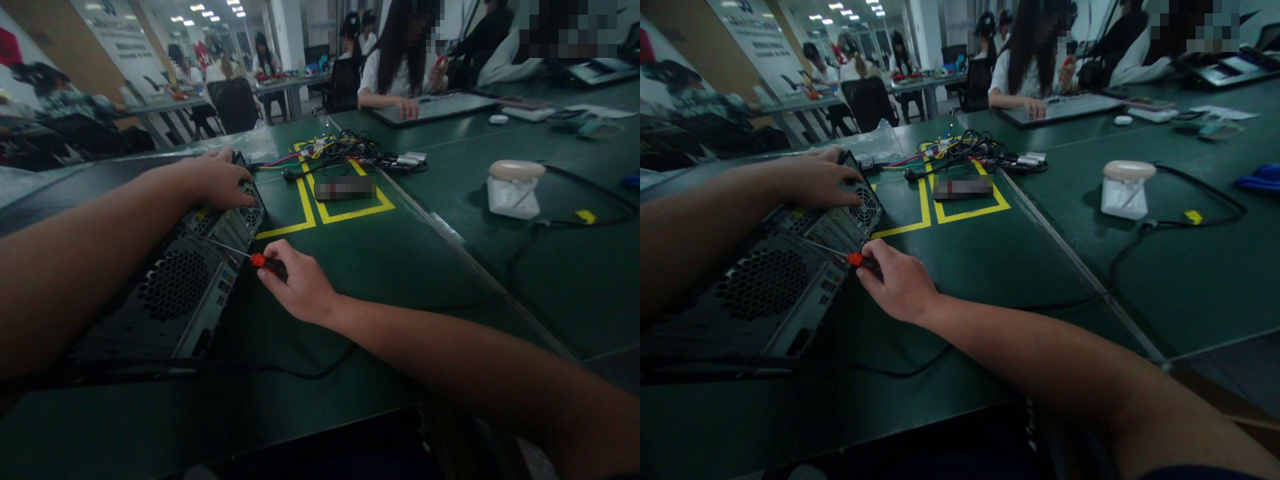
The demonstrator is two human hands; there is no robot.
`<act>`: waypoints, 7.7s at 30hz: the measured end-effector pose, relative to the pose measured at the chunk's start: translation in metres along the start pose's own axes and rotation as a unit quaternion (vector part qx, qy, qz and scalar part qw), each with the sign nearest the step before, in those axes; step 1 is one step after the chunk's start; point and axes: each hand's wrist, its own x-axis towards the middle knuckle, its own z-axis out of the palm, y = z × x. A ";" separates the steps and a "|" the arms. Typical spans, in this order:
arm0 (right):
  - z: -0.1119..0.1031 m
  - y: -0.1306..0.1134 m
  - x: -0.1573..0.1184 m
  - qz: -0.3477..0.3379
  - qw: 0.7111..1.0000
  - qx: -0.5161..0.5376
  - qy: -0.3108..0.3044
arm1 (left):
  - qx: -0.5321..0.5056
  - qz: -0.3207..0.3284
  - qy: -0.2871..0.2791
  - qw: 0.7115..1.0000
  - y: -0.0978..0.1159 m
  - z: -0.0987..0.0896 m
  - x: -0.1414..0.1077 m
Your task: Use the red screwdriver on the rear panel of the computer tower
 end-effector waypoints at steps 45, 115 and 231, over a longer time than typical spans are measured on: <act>-0.001 -0.001 0.002 -0.020 1.000 -0.017 0.003 | 0.008 -0.023 -0.001 1.000 0.002 -0.001 0.000; -0.007 -0.006 -0.001 -0.007 1.000 -0.001 -0.009 | 0.008 -0.006 -0.022 1.000 0.017 -0.016 -0.017; -0.005 -0.007 0.003 0.009 0.996 0.089 0.005 | -0.152 -0.029 0.133 0.979 -0.015 -0.004 0.013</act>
